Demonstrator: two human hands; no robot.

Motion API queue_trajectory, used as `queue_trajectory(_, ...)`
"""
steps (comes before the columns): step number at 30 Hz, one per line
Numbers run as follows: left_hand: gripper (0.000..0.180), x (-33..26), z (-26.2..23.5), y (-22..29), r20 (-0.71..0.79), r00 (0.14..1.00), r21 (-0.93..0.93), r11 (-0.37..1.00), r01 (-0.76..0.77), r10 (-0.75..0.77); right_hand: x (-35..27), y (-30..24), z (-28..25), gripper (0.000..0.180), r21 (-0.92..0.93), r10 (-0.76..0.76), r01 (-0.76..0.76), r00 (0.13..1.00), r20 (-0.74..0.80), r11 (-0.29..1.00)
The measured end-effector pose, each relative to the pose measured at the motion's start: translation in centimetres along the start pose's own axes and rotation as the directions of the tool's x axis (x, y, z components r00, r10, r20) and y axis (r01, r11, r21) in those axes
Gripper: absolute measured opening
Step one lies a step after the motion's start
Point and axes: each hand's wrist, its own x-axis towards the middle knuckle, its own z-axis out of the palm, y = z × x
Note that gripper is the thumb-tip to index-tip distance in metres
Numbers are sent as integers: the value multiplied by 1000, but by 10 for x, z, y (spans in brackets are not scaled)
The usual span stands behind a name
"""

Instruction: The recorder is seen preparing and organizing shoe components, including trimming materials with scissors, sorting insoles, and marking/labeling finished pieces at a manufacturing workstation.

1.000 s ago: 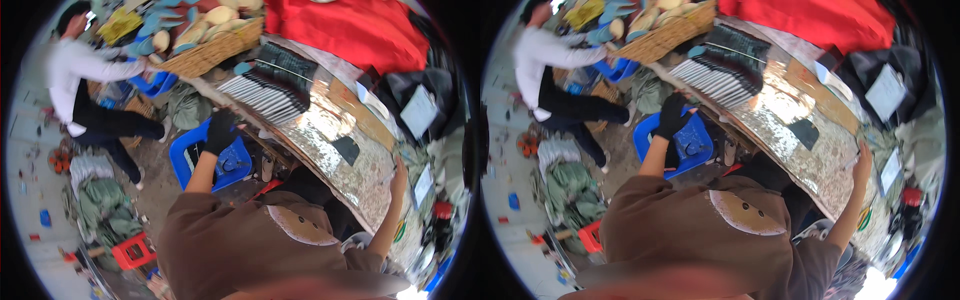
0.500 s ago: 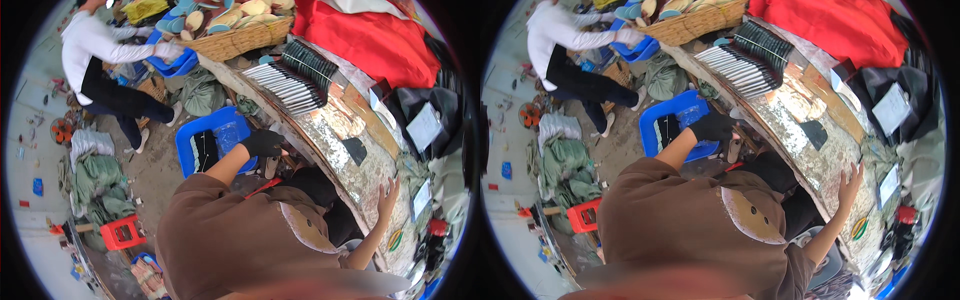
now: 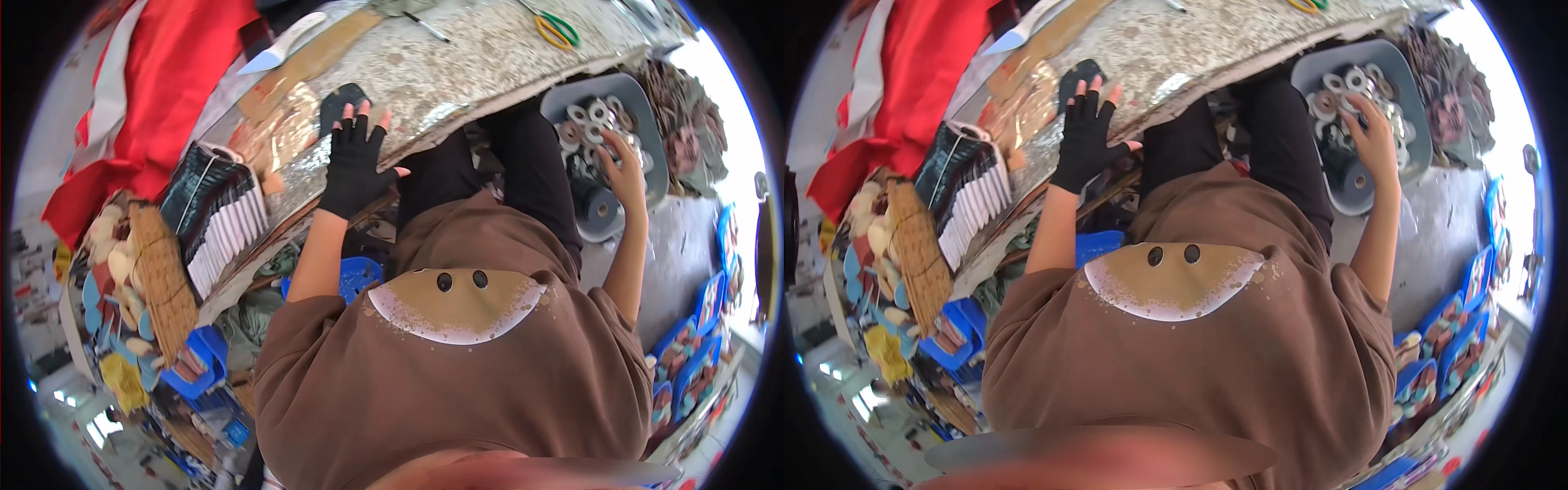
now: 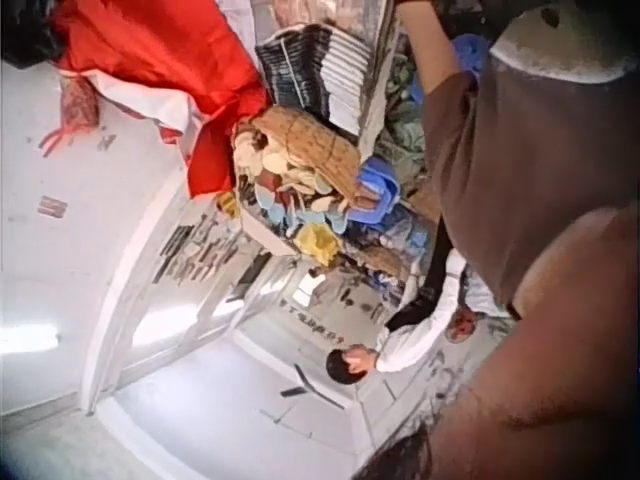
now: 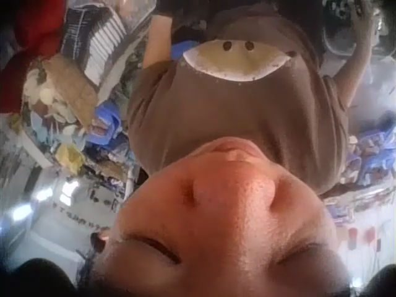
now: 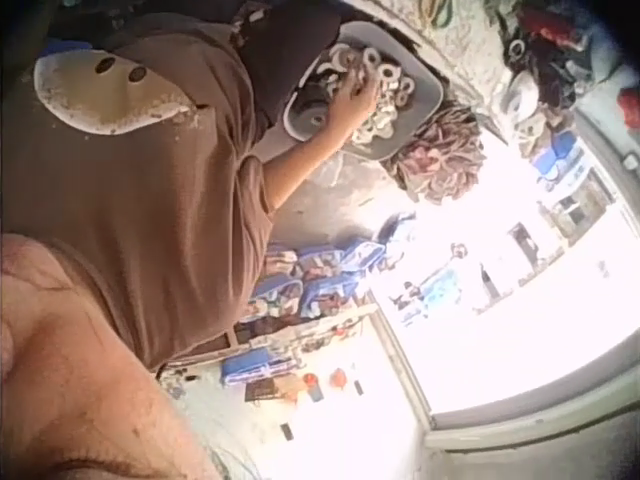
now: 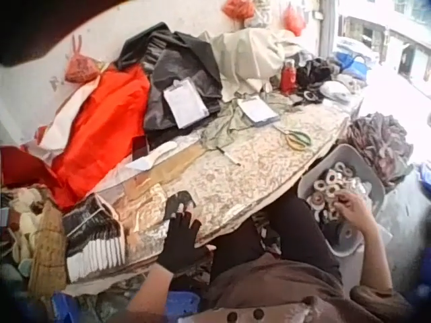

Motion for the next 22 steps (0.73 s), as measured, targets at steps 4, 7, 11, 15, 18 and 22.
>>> queue_trajectory(4, 106, 13, 23, -11, -51, 999, 143, 990, 12, -5, -113, 62, -36, 32, -28, 341, -344, 938, -61, 939)
queue_trajectory(7, 110, 10, 37, -13, -135, 988, 35, 997, 74, -69, -149, 69, -61, 33, -91, 459, -462, 887, -48, 882)
queue_trajectory(11, 106, 5, 36, -12, -190, 977, 49, 993, 105, -94, -126, 63, -64, 33, -126, 393, -398, 917, -66, 909)
queue_trajectory(15, 99, 8, 41, -10, -232, 970, 71, 993, 91, -72, -74, 36, -44, 34, -36, 211, -211, 978, -10, 977)
queue_trajectory(18, 92, 8, 43, -9, -249, 966, 112, 989, 92, -62, -40, 2, -31, 34, -56, 127, -124, 989, 69, 991)
queue_trajectory(22, 83, 8, 41, -4, -175, 981, 189, 975, 117, -84, -20, -22, -20, 37, 21, 16, -18, 996, 89, 1000)
